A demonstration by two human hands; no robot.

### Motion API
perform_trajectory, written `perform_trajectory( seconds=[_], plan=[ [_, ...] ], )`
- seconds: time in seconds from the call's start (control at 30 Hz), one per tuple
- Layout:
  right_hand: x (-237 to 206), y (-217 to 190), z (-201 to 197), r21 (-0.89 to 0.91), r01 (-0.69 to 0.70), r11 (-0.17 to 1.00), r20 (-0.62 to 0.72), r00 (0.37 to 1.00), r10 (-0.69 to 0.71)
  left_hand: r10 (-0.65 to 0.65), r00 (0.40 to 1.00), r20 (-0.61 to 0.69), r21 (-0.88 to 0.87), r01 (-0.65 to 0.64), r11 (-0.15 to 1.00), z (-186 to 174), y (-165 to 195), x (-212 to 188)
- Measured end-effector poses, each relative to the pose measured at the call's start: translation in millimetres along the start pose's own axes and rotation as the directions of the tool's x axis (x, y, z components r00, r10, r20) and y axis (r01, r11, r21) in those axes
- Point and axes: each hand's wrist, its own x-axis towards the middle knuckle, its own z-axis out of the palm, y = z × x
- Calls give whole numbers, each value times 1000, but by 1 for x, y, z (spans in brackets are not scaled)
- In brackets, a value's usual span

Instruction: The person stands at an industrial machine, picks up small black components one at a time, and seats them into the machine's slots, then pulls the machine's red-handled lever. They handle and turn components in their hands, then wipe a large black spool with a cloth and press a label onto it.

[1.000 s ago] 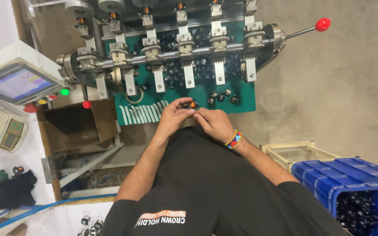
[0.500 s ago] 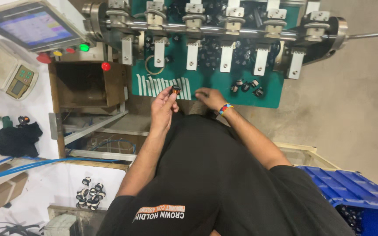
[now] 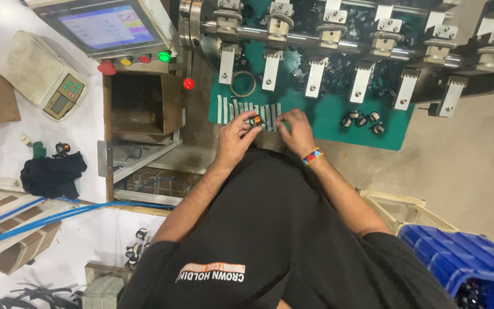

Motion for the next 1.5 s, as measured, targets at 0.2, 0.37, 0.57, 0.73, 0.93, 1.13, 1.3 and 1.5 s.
perform_trajectory(
  seconds=[0.2,0.37,0.57,0.73,0.93,1.13,1.3,1.5],
  plan=[
    [-20,-54,-33,173,67,983,-25,998,-64,221,935,279,151,-270,951,-4,42,27],
    [-20,-57,-37,110,-13,994,-151,988,29,466,772,433,165,-576,801,4,68,37],
    [-66,-56,-29,430,-375,821,35,916,400,306,861,406,70,-363,929,7,65,44],
    [-72,-61,-39,373,-287,882,-96,934,345,19,838,545,-311,181,933,3,54,54],
    [-55,-61,-71,-187,80,979,-393,908,-149,-266,634,726,-332,662,672,18,55,49],
    [-55,-35,-96,83,29,996,-453,891,12,-188,610,770,-345,646,681,51,71,39],
    [-73,14,-137,426,-145,893,-143,964,224,69,808,586,64,-131,989,92,89,25],
    [-84,41,-169,292,-139,946,41,990,133,170,819,548,42,-230,972,147,92,20]
  ],
)
